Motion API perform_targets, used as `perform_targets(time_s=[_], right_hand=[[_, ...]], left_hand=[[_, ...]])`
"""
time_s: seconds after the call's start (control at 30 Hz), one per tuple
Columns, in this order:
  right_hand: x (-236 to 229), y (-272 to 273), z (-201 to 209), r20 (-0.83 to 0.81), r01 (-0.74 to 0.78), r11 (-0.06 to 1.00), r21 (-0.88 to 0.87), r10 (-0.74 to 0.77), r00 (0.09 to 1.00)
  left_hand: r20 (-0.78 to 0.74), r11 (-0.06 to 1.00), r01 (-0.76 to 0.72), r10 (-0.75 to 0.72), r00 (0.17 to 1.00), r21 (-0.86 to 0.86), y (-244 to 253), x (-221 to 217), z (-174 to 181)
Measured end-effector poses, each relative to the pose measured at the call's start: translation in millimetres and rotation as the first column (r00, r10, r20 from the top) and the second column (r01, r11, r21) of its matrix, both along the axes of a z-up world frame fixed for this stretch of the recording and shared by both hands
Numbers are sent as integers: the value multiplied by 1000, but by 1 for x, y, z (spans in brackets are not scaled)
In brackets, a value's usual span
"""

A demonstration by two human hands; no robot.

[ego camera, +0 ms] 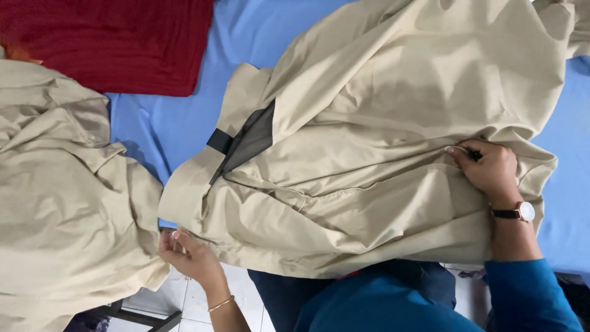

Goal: The person uses a seam ripper to cut and remove threads and seams from a beige garment laid out on a blue table. They manipulate the fabric to access different areas, including the collar and pockets, and remove small pieces of thread.

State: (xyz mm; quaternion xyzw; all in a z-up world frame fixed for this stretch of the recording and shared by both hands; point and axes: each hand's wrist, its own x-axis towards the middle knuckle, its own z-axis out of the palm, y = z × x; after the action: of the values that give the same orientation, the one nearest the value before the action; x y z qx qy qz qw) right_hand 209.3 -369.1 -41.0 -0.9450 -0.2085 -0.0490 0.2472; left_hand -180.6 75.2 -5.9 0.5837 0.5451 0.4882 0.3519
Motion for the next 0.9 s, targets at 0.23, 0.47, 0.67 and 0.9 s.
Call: perform_targets(time_s=[0.23,0.47,0.67,0.9], right_hand=[[-13,2,29,-79,-4,1000,-3,4,997],[-78,-26,135,-199,-384,747,542,558,806],[-95,-77,85,-592,-321,939,125,330,735],[-84,-41,112,-719,104,991,-84,-132,682]], left_hand=[[-424,657,478,-255,869,583,-20,49,44],[-726,583,811,-538,428,47,-8,90,35],[-782,687,724,-417,463,62,8,110,21],[-613,667,633,-324,721,392,23,126,12]])
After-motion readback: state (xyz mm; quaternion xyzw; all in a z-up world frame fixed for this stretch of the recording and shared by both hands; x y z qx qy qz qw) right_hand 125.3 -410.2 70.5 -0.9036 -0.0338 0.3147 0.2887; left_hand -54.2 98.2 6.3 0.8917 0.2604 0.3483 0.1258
